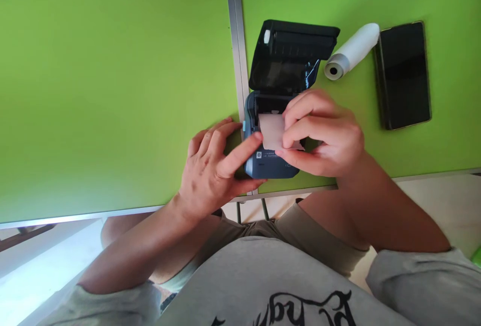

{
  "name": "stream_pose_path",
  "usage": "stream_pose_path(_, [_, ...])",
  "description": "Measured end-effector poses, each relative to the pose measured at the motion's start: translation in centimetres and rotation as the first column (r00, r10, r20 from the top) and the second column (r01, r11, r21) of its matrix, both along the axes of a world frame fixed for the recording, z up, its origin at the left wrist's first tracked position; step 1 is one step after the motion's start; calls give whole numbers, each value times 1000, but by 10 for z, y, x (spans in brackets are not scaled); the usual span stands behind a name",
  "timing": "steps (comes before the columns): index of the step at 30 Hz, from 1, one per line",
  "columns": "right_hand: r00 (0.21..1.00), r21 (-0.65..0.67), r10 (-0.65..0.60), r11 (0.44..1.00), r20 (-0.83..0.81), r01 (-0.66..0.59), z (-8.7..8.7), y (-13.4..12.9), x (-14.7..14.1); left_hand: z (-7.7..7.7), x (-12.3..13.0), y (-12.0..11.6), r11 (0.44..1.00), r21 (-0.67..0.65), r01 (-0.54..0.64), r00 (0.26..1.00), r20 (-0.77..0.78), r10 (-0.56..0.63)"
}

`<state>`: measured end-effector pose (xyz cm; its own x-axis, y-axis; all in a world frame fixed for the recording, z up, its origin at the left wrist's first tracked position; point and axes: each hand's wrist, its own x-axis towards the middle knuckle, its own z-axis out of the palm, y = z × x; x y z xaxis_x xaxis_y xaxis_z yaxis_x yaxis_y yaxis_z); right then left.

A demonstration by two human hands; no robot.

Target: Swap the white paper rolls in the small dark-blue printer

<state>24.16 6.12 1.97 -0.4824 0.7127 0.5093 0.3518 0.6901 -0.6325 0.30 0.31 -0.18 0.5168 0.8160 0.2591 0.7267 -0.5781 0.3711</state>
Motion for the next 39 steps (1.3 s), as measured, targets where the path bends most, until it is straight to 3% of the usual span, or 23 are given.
stream_pose_path(7, [999, 15, 40, 999, -28, -40, -2, -2, 2, 1, -1, -1, 999, -14, 33, 999, -24, -33])
stream_pose_path(10, [985, 65, -126, 989, -114, 134, -7, 3, 6, 0, -1, -1, 999, -20, 36, 999, -24, -36])
stream_pose_path(12, [945, 76, -296, 948, -142, 308, -14, 5, 9, 1, -1, -1, 999, -21, 40, 999, -13, -40])
stream_pose_path(14, [909, 30, -394, 916, -136, 401, -22, 7, 10, 1, -1, -1, 999, -22, 47, 999, -6, -47])
stream_pose_path(17, [916, -97, -381, 923, -122, 371, -28, 5, 10, 2, -1, -1, 998, -18, 58, 998, -13, -58])
stream_pose_path(22, [937, -243, -322, 928, -138, 283, -23, -1, 4, 1, 0, -2, 998, -6, 55, 998, -6, -55])
stream_pose_path(28, [901, -271, -368, 913, -229, 304, -25, 2, 2, 1, -1, -1, 998, -40, 51, 999, 0, -51])
stream_pose_path(34, [766, -274, -381, 922, -517, 274, -28, 8, 0, 1, -2, 0, 998, -11, 68, 998, -9, -68])
stream_pose_path(39, [792, -411, -416, 882, -447, 231, -16, 3, 0, -1, -1, 0, 998, 10, 69, 997, 21, -69])
